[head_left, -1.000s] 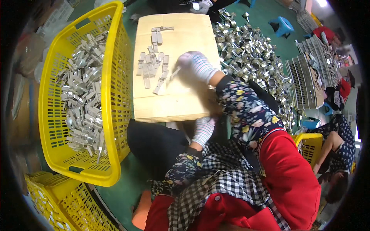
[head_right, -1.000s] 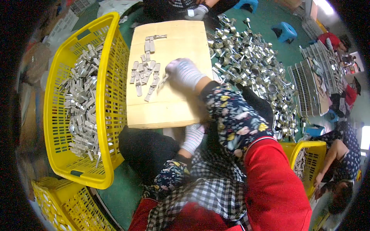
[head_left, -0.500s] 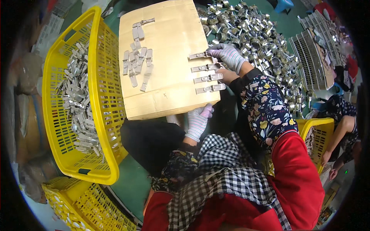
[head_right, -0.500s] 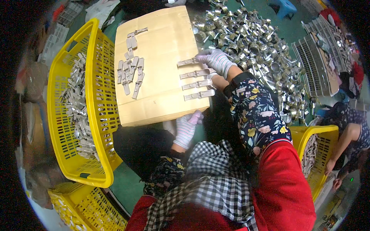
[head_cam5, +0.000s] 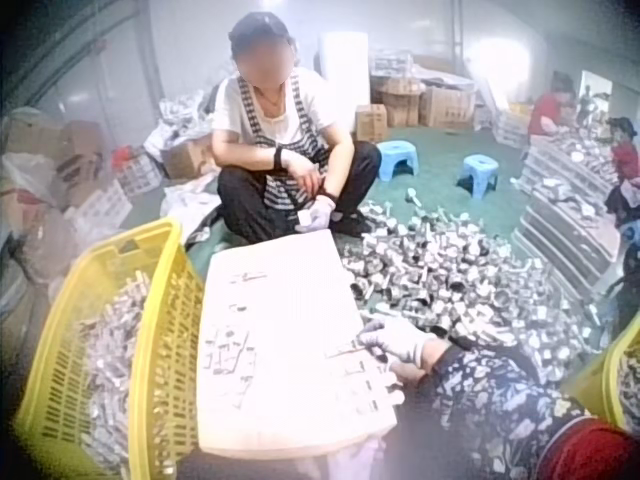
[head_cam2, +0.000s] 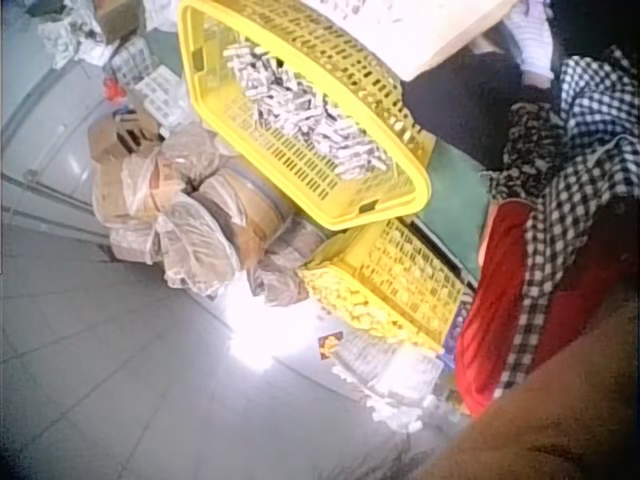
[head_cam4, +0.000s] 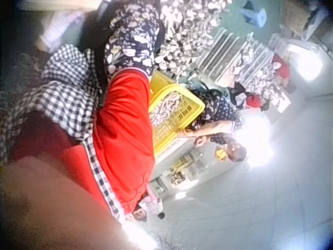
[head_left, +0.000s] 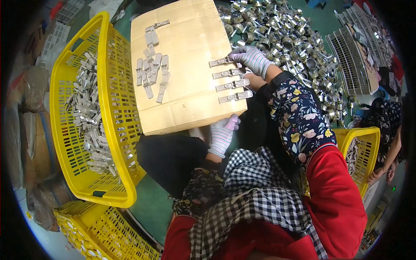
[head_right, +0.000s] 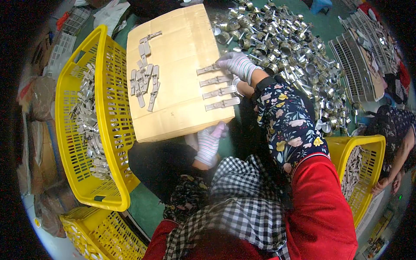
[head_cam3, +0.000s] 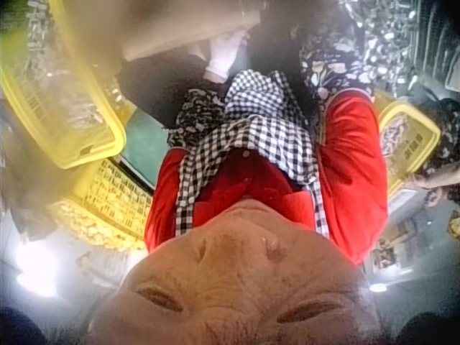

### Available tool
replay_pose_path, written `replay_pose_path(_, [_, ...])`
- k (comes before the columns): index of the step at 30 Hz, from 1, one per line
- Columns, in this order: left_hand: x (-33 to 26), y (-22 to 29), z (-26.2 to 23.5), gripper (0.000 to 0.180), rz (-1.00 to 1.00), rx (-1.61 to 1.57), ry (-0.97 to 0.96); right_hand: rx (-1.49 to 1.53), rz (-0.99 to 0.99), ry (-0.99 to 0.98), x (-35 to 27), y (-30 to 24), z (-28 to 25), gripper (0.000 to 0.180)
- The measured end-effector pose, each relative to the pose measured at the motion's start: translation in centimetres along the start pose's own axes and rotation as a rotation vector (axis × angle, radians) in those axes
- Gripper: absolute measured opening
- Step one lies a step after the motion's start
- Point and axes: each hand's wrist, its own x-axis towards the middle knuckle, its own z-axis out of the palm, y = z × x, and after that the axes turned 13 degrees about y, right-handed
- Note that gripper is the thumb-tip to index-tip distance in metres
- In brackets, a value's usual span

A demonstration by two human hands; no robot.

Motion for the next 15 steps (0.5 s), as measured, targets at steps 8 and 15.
replay_pose_path(8, [0.0,0.1,0.5,0.023,-0.028,-0.079,-0.010,-0.013,-0.012,0.026,-0.2,-0.1,-0.3,0.034])
replay_pose_path(15, [0.3,-0.8,-0.2,0.018,-0.034,-0.026,0.005,-0.023,-0.047,0.071,-1.6,-2.3,0.9,0.013])
